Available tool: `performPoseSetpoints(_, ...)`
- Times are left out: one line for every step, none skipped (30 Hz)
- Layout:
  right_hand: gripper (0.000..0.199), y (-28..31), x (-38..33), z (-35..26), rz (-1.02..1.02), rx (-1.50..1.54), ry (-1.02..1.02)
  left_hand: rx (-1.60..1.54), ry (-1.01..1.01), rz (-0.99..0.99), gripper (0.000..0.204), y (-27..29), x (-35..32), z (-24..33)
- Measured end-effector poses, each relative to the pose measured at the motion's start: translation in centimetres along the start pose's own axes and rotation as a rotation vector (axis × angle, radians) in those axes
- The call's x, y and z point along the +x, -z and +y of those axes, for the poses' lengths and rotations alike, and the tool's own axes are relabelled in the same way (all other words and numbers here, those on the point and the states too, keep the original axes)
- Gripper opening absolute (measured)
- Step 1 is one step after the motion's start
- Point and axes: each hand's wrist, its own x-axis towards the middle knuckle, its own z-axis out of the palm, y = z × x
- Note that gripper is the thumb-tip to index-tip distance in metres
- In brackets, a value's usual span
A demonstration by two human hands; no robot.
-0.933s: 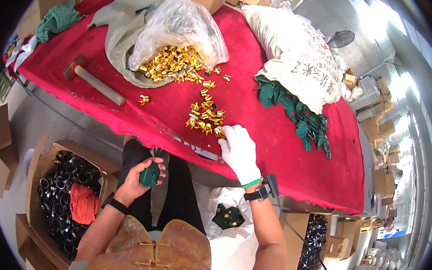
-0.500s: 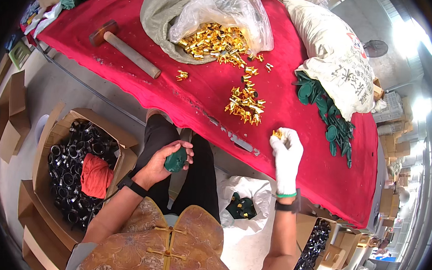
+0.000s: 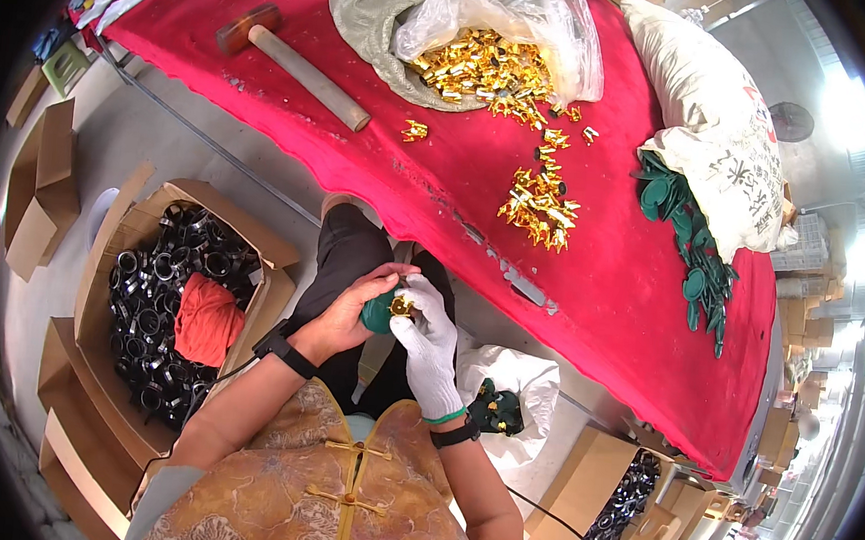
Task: Assemble small gold and green components in a manufacturing setting.
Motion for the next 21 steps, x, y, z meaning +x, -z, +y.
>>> performPoseSetpoints(0.038,0.1,0.0,0.4,0.007,0.035,-0.004,0.011,0.006,0.005,0.042,0.0,0.0,0.0)
performPoseSetpoints(0.039,0.2,0.0,0.8,0.015,0.07,-0.008,0.021,0.013,0.01,0.041,-0.1,0.0,0.0)
performPoseSetpoints(0.039,0.3,0.0,0.9,0.014,0.07,-0.011,0.019,0.014,0.012,0.041,-0.2,-0.1,0.0)
performPoseSetpoints(0.04,0.4,0.1,1.1,0.022,0.101,-0.028,0.031,0.022,0.021,0.041,-0.4,-0.1,0.1)
performPoseSetpoints(0.041,0.5,0.0,1.2,0.03,0.131,-0.044,0.044,0.031,0.03,0.042,-0.6,-0.2,0.1)
performPoseSetpoints(0.041,0.5,-0.1,1.1,0.029,0.131,-0.045,0.042,0.031,0.031,0.042,-0.7,-0.3,0.1)
performPoseSetpoints(0.042,0.6,-0.3,1.1,0.034,0.069,-0.014,0.058,0.037,0.028,0.043,-0.8,-0.3,0.1)
performPoseSetpoints(0.043,0.8,-0.4,0.9,0.04,0.008,0.017,0.073,0.043,0.024,0.045,-0.9,-0.3,0.1)
performPoseSetpoints(0.043,1.0,-0.4,0.6,0.04,0.009,0.017,0.073,0.043,0.025,0.045,-1.0,-0.4,0.2)
performPoseSetpoints(0.043,1.4,-0.4,0.2,0.02,-0.212,0.084,0.092,0.036,0.014,0.045,-1.1,-0.5,0.3)
performPoseSetpoints(0.044,1.6,-0.4,-0.1,0.0,-0.432,0.152,0.112,0.029,0.003,0.045,-1.2,-0.5,0.5)
performPoseSetpoints(0.044,1.3,-0.4,-0.7,0.006,-0.433,0.151,0.111,0.034,0.0,0.045,-1.3,-0.5,0.5)
performPoseSetpoints(0.043,0.6,-0.3,-1.8,0.009,-0.656,0.228,0.129,0.027,0.004,0.045,-1.2,-0.7,0.7)
performPoseSetpoints(0.043,0.0,-0.1,-2.9,0.012,-0.878,0.305,0.147,0.02,0.008,0.045,-1.2,-0.8,0.8)
performPoseSetpoints(0.047,-0.4,0.2,-4.0,0.006,-0.999,0.449,0.146,0.022,0.006,0.045,-1.2,-0.7,0.7)
performPoseSetpoints(0.047,-0.4,0.1,-4.2,0.007,-1.001,0.448,0.148,0.014,0.012,0.046,-1.3,-0.6,0.6)
performPoseSetpoints(0.05,-0.3,-0.1,-4.3,-0.035,-1.017,0.386,0.15,0.005,0.019,0.046,-1.3,-0.6,0.6)
performPoseSetpoints(0.053,-0.3,-0.3,-4.4,-0.076,-1.032,0.324,0.149,0.006,0.02,0.046,-1.2,-0.5,0.4)
performPoseSetpoints(0.053,-0.2,-0.4,-4.2,-0.077,-1.031,0.323,0.178,0.008,0.016,0.046,-1.0,-0.5,0.2)
performPoseSetpoints(0.056,-0.3,-0.5,-3.9,-0.065,-1.039,0.331,0.207,0.01,0.013,0.046,-0.8,-0.5,0.1)
performPoseSetpoints(0.058,-0.4,-0.6,-3.7,-0.053,-1.046,0.339,0.206,0.011,0.016,0.046,-0.7,-0.4,-0.1)
